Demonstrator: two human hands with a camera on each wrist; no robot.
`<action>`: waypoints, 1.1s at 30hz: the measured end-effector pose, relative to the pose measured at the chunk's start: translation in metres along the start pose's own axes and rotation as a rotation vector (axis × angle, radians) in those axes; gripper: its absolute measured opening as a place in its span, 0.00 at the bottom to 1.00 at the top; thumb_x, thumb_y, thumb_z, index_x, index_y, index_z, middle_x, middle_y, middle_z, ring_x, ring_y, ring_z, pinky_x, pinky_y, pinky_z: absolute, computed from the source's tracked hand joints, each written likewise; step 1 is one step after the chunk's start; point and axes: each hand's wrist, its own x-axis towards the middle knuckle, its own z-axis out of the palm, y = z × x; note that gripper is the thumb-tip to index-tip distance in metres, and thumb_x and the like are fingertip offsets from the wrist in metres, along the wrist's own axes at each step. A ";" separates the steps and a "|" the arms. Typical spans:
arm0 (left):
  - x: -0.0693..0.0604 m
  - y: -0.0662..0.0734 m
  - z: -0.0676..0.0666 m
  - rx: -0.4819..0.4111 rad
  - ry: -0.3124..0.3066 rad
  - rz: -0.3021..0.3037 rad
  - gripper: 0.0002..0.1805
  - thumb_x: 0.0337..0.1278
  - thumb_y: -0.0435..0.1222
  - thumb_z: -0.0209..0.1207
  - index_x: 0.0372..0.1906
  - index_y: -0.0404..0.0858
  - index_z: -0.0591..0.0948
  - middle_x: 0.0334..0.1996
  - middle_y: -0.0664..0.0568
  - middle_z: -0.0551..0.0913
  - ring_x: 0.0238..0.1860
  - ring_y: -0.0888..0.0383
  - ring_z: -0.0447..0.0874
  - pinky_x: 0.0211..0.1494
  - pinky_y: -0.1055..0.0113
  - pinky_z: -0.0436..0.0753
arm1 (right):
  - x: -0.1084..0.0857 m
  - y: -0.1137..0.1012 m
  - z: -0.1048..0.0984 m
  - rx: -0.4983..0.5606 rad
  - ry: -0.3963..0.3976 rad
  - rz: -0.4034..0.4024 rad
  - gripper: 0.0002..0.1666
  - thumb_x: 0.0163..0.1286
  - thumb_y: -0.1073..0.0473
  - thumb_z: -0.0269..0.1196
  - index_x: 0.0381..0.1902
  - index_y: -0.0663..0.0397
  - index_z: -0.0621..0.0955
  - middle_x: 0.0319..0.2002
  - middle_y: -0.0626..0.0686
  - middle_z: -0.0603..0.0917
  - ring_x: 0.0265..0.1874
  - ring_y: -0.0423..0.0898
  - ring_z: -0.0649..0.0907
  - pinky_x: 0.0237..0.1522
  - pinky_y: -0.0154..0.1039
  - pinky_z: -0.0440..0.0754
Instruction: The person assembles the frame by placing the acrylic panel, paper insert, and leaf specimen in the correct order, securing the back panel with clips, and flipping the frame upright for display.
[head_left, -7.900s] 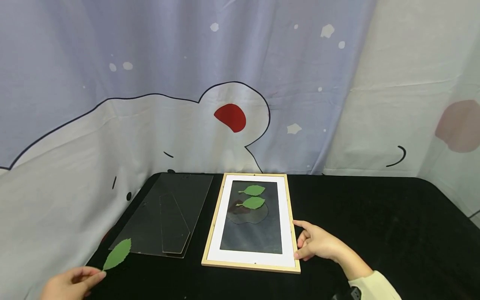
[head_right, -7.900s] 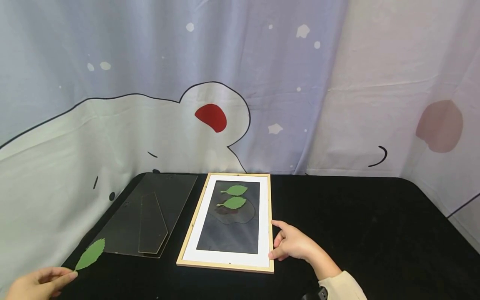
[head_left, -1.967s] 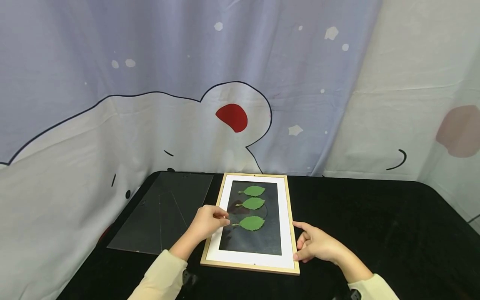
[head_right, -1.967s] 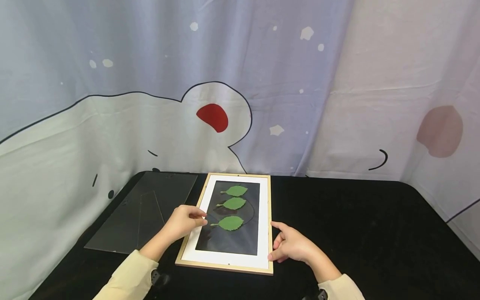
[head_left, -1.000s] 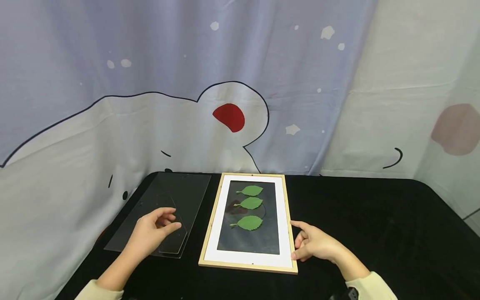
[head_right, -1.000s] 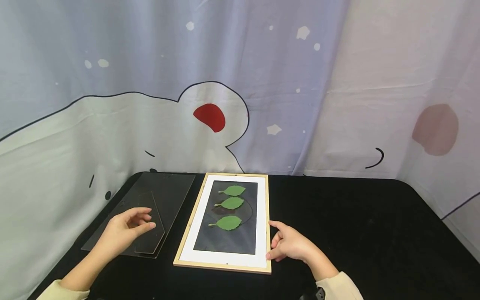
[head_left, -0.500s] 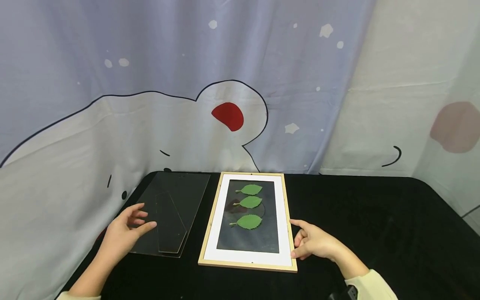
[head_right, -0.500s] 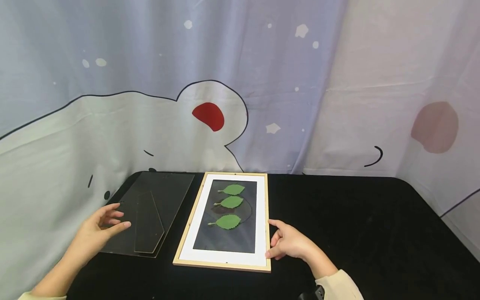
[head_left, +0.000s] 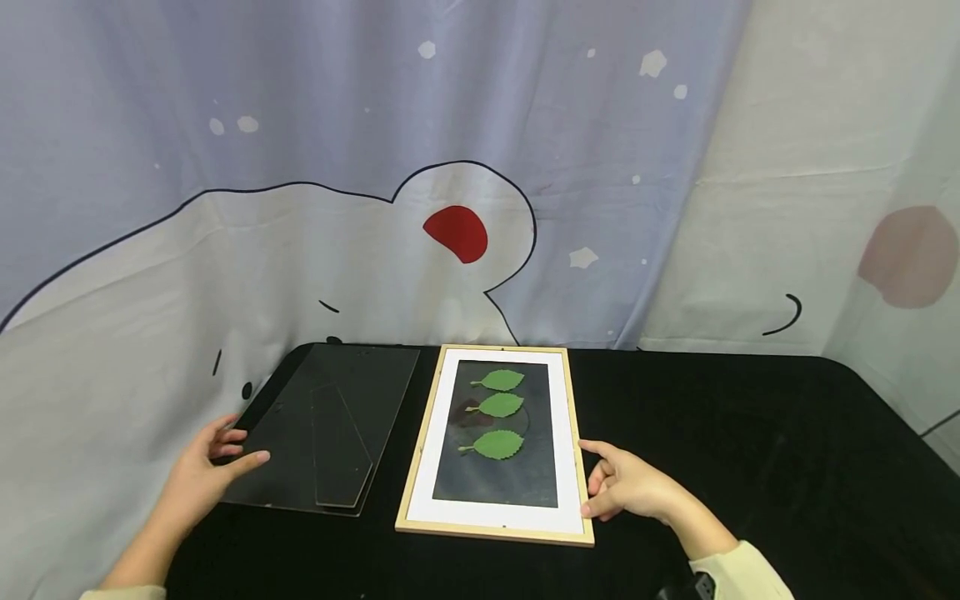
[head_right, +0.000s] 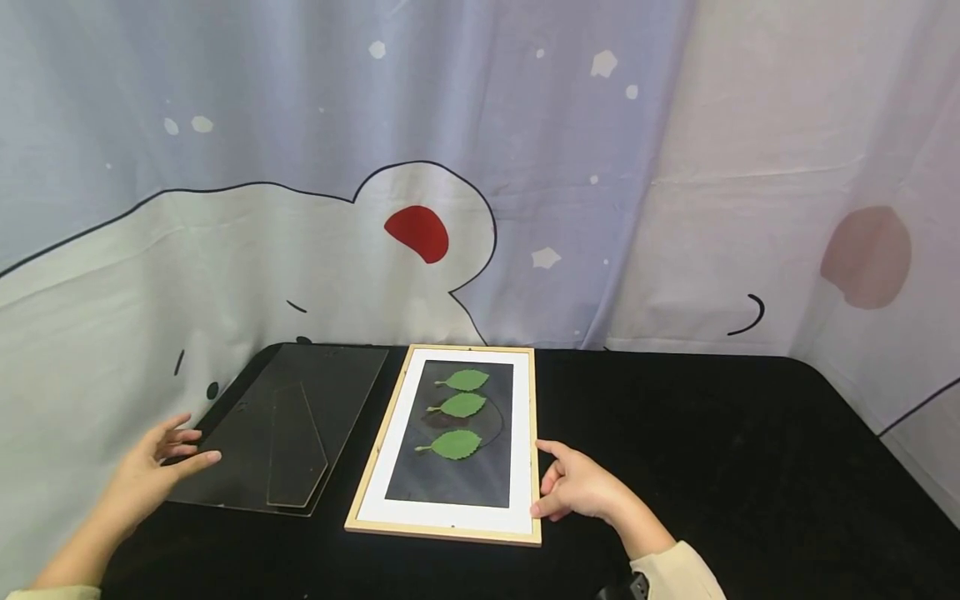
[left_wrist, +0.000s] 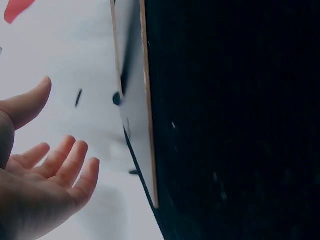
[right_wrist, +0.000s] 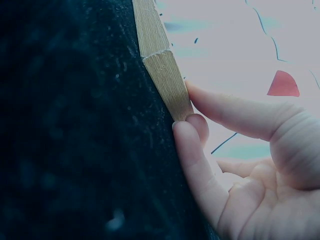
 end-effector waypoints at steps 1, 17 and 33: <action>0.001 -0.003 -0.001 -0.001 -0.008 -0.005 0.48 0.61 0.46 0.62 0.72 0.23 0.50 0.61 0.27 0.67 0.57 0.35 0.68 0.52 0.46 0.73 | 0.000 0.000 0.000 0.000 -0.001 -0.001 0.59 0.47 0.71 0.73 0.69 0.78 0.50 0.28 0.55 0.74 0.24 0.46 0.80 0.30 0.44 0.83; 0.007 -0.042 -0.017 -0.001 -0.123 -0.166 0.52 0.61 0.50 0.61 0.72 0.22 0.44 0.64 0.23 0.56 0.62 0.30 0.60 0.58 0.39 0.69 | 0.001 0.003 0.000 0.002 0.005 0.008 0.58 0.47 0.72 0.72 0.69 0.77 0.50 0.28 0.54 0.74 0.24 0.47 0.80 0.30 0.45 0.83; 0.012 -0.050 -0.013 0.090 -0.251 -0.176 0.62 0.50 0.54 0.68 0.68 0.14 0.45 0.60 0.17 0.59 0.58 0.27 0.63 0.58 0.40 0.70 | 0.001 0.003 0.000 0.012 0.003 0.003 0.59 0.47 0.71 0.73 0.70 0.77 0.50 0.28 0.54 0.74 0.24 0.47 0.79 0.30 0.45 0.83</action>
